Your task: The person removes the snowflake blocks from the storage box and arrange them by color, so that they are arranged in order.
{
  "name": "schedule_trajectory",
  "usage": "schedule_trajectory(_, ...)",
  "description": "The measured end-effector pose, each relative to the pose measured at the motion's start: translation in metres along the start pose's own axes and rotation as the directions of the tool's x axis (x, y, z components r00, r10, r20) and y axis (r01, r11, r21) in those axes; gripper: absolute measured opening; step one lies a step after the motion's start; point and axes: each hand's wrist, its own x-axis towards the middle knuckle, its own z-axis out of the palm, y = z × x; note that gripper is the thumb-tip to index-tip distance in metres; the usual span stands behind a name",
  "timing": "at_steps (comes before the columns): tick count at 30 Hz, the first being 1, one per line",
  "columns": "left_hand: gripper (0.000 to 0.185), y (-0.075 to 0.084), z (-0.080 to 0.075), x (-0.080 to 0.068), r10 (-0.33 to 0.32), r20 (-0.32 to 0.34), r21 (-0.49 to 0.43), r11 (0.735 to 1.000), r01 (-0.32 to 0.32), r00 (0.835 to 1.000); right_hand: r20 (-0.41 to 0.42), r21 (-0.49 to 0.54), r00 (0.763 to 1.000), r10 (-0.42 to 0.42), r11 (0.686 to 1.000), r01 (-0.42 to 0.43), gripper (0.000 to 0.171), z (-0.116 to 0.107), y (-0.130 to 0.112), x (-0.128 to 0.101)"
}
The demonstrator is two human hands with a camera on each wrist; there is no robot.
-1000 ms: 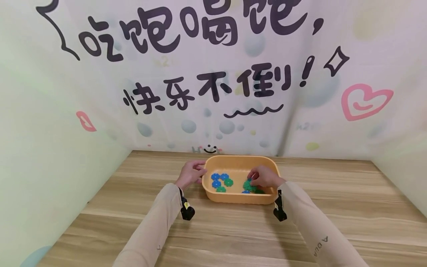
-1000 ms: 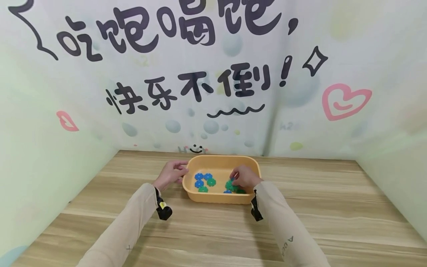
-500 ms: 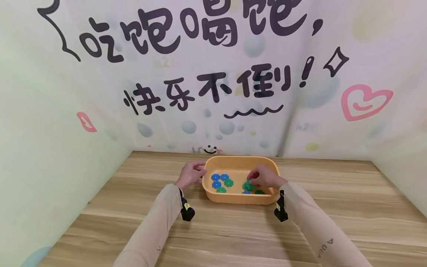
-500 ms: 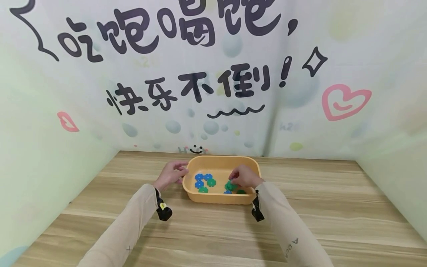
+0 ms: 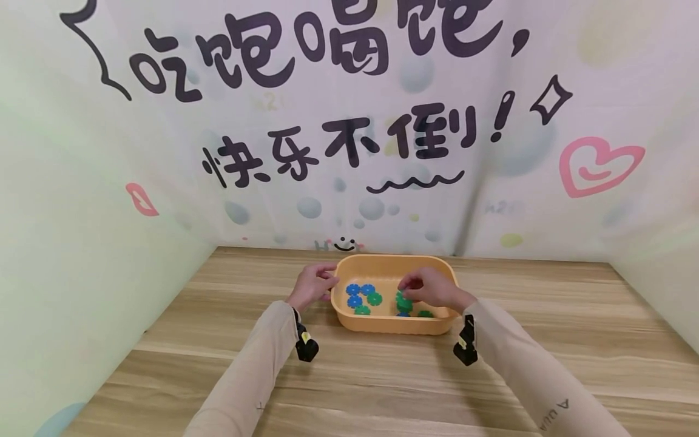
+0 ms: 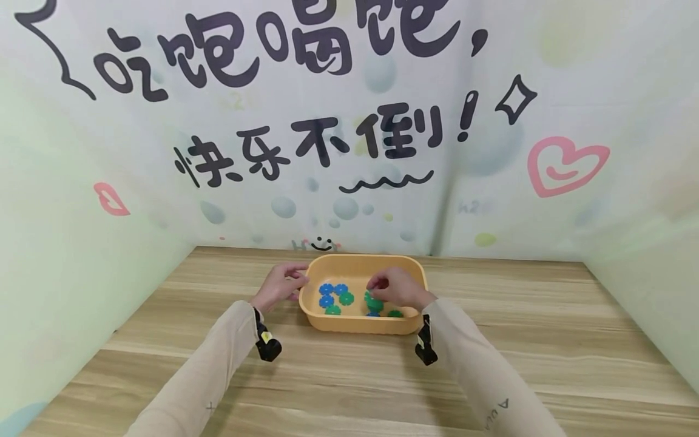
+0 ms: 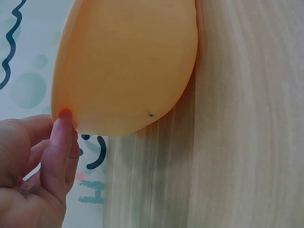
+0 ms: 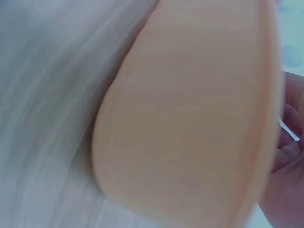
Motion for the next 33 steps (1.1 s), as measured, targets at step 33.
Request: schedule_trajectory(33, 0.038, -0.001, 0.000, 0.000, 0.035, 0.007, -0.008, 0.999, -0.035, 0.999, 0.049, 0.162, 0.990, -0.134, 0.979, 0.125, 0.007, 0.054, -0.057, -0.006)
